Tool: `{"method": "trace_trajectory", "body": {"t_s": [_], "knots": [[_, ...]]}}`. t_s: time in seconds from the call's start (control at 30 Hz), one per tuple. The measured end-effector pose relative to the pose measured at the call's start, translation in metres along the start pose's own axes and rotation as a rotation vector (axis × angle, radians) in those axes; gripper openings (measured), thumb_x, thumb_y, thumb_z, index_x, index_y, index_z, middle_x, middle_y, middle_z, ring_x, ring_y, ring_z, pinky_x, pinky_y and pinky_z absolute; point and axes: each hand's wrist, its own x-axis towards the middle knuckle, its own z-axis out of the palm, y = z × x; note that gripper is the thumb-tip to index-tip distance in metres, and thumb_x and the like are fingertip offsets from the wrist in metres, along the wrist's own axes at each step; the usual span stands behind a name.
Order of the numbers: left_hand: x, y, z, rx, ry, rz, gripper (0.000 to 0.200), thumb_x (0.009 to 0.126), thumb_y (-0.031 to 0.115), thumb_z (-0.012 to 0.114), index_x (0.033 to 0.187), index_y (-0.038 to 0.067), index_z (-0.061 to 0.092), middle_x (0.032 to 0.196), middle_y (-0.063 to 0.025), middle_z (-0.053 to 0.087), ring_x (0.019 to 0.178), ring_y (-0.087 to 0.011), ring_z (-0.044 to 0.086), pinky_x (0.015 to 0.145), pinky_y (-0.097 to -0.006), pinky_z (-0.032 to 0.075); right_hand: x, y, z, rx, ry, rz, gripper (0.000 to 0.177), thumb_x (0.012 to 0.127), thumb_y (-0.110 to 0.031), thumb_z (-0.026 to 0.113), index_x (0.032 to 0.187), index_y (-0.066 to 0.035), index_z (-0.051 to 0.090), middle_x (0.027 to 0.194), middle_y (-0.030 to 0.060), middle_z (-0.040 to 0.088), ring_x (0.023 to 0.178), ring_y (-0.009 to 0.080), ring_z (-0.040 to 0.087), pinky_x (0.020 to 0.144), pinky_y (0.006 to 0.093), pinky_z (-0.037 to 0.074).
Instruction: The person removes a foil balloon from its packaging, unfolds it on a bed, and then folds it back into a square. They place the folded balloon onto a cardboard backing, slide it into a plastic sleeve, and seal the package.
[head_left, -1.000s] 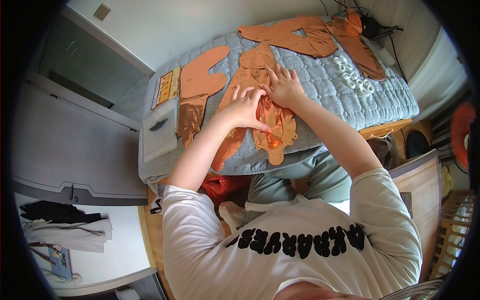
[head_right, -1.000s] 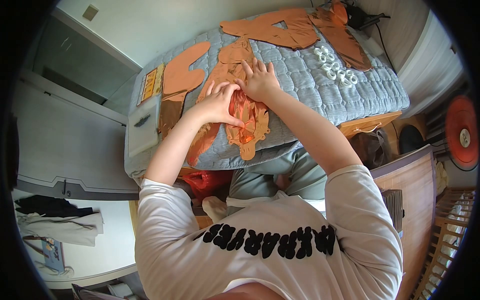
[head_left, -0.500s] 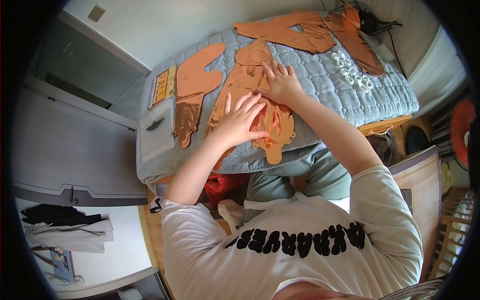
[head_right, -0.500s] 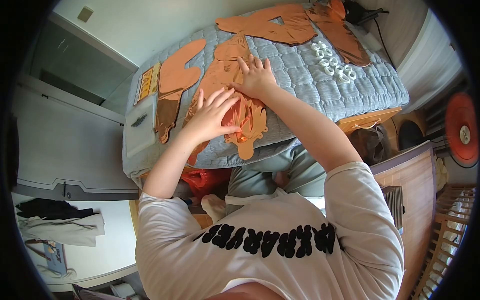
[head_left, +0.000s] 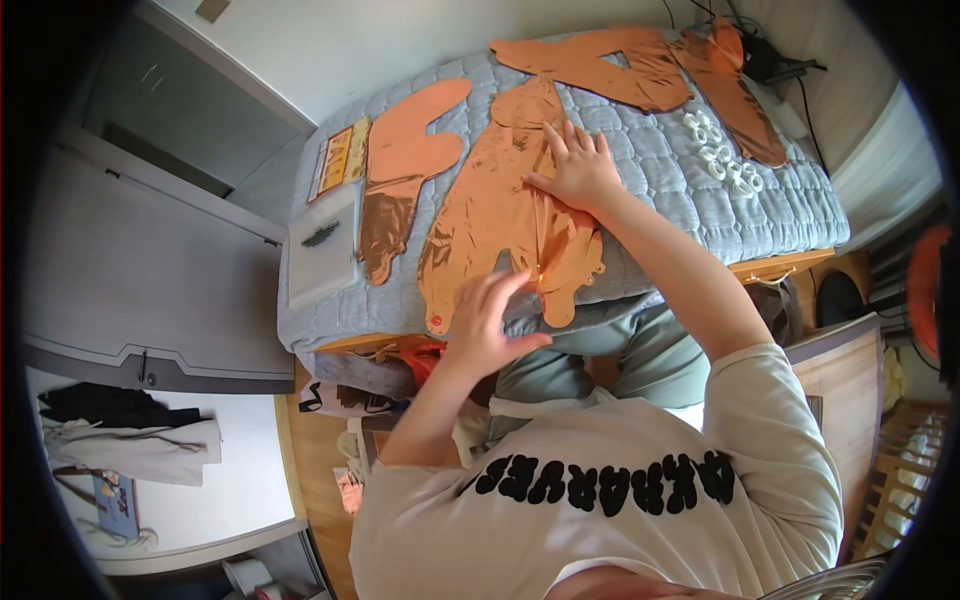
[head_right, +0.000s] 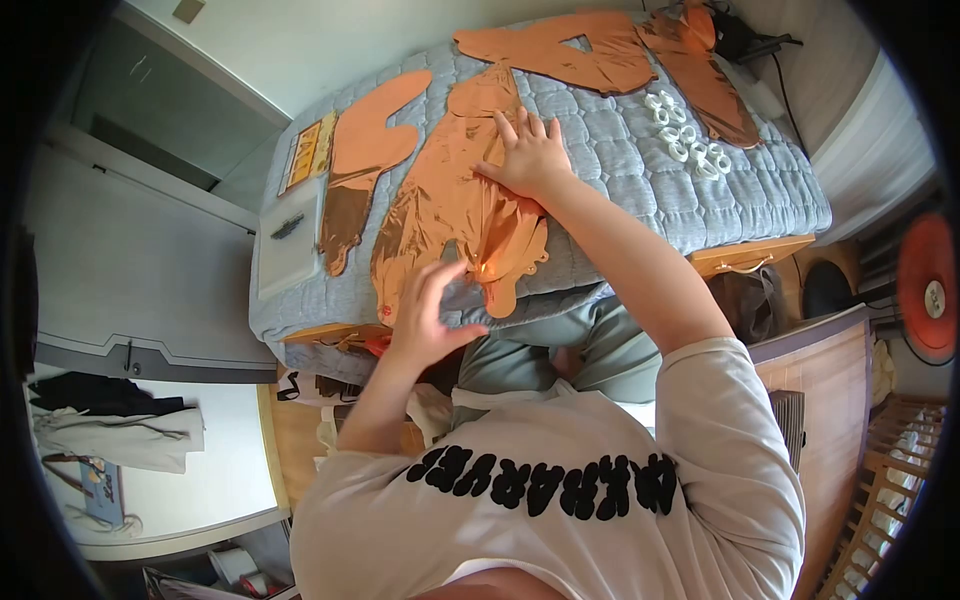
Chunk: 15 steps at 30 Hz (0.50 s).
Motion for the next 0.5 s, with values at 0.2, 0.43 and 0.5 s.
{"method": "trace_trajectory", "body": {"t_s": [0.2,0.43,0.5], "knots": [[-0.048,-0.025,-0.035,-0.083,-0.313,-0.965,0.054,0.099,0.051,0.058,0.083,0.001,0.074,0.071,-0.0076,0.071,0.064,-0.0214,0.069,0.064,-0.0350,0.055,-0.001,-0.001,0.000,0.012,0.004,0.010,0.101,0.090,-0.079,0.047,0.162,-0.014,0.020,0.165,0.0199,0.026,0.153,0.0346,0.023,0.125,0.0545,0.015],[-0.039,-0.044,-0.060,-0.168,0.185,-0.959,0.057,0.100,0.052,0.059,0.089,-0.004,0.069,0.078,-0.0113,0.072,0.068,-0.0170,0.070,0.062,-0.0311,0.057,-0.002,-0.001,-0.003,0.027,-0.008,0.009,0.101,0.090,-0.079,0.047,0.162,-0.014,0.021,0.165,0.0202,0.027,0.153,0.0350,0.023,0.125,0.0545,0.014],[-0.030,-0.045,-0.065,-0.011,0.182,-0.981,0.049,0.098,0.047,0.065,0.094,-0.002,0.067,0.077,-0.0089,0.070,0.066,-0.0152,0.066,0.061,-0.0300,0.053,-0.002,0.000,-0.003,0.023,-0.005,0.005,0.101,0.090,-0.079,0.047,0.162,-0.014,0.021,0.165,0.0203,0.026,0.154,0.0351,0.023,0.125,0.0545,0.014]]}}
